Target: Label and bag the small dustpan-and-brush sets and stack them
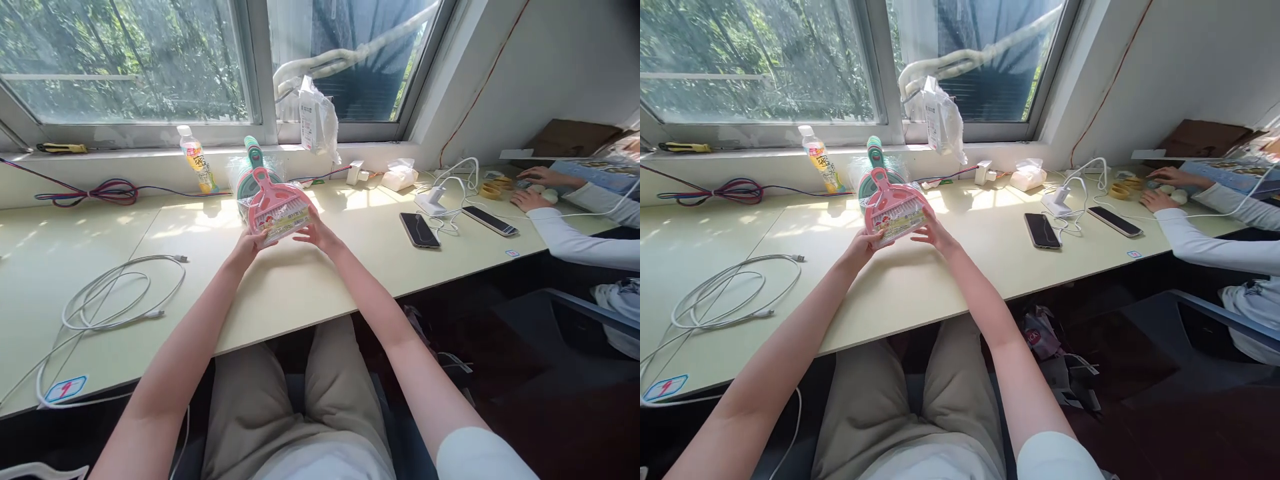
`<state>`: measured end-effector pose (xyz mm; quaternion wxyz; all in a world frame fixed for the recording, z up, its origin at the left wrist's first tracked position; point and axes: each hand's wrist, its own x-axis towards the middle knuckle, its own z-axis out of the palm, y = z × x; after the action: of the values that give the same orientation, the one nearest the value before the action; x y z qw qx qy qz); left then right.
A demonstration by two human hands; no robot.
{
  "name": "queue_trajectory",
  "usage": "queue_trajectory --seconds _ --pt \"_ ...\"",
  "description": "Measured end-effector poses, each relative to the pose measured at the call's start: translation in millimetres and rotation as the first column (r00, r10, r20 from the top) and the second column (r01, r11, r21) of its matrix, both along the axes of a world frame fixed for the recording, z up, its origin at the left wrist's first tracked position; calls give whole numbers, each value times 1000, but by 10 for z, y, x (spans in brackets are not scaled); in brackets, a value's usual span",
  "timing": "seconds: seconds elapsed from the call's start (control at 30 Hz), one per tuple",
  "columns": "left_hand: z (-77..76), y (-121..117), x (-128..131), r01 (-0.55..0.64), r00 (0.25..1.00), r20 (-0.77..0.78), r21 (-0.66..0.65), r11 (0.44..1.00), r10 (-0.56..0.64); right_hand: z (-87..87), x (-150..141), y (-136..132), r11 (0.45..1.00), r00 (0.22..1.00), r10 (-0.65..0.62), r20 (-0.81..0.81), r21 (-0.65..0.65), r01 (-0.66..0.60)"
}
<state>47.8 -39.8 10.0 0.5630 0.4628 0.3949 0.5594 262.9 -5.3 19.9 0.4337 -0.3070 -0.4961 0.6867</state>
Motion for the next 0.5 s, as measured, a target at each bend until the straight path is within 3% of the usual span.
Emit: queue_trajectory --seconds 0.1,0.3,0.5 --pt "-12 22 53 -21 999 32 -14 1000 22 -40 -139 -69 995 996 93 -2 33 -92" --pt "48 4 96 0 1000 2 -65 998 1 -155 -266 -41 980 983 -175 59 -83 180" --pt "165 -73 241 64 997 37 -47 997 -63 -59 -104 -83 962 973 -223 61 -150 230"
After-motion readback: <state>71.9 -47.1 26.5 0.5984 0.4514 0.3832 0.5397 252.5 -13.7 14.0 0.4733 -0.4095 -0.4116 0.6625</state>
